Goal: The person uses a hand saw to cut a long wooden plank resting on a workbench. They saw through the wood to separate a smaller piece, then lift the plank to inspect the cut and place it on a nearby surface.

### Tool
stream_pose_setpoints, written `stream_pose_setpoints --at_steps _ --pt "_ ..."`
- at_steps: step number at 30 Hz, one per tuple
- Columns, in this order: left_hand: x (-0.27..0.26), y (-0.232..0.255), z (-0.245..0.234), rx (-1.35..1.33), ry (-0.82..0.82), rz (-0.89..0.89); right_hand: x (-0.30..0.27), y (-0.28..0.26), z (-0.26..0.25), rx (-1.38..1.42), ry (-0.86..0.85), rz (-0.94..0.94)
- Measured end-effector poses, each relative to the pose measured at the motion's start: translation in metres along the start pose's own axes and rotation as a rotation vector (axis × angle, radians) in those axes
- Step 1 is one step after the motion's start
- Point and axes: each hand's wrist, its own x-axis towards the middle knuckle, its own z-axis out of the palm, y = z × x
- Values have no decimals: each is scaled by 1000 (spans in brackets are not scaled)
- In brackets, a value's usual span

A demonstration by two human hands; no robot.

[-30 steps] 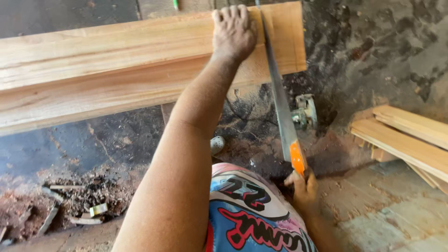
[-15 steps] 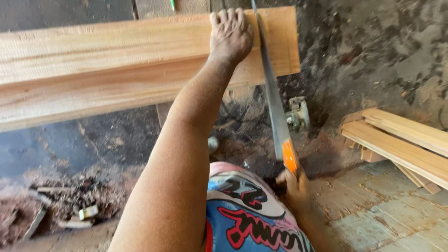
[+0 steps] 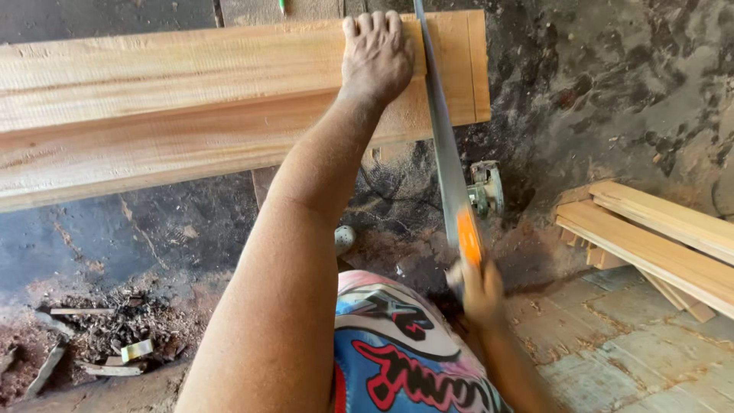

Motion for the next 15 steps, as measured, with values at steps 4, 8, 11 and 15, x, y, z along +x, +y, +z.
stream_pose_setpoints --at_steps 4,8,11,15 --pt "-6 -2 -5 28 -32 -3 -26 -18 -14 -233 10 -108" --pt "-4 -2 10 97 220 53 147 -67 44 -132 -21 28" --pt "-5 0 8 7 82 42 194 -96 61 -228 5 54" --pt "-4 -2 -1 -8 77 20 102 -40 27 -145 -36 -73"
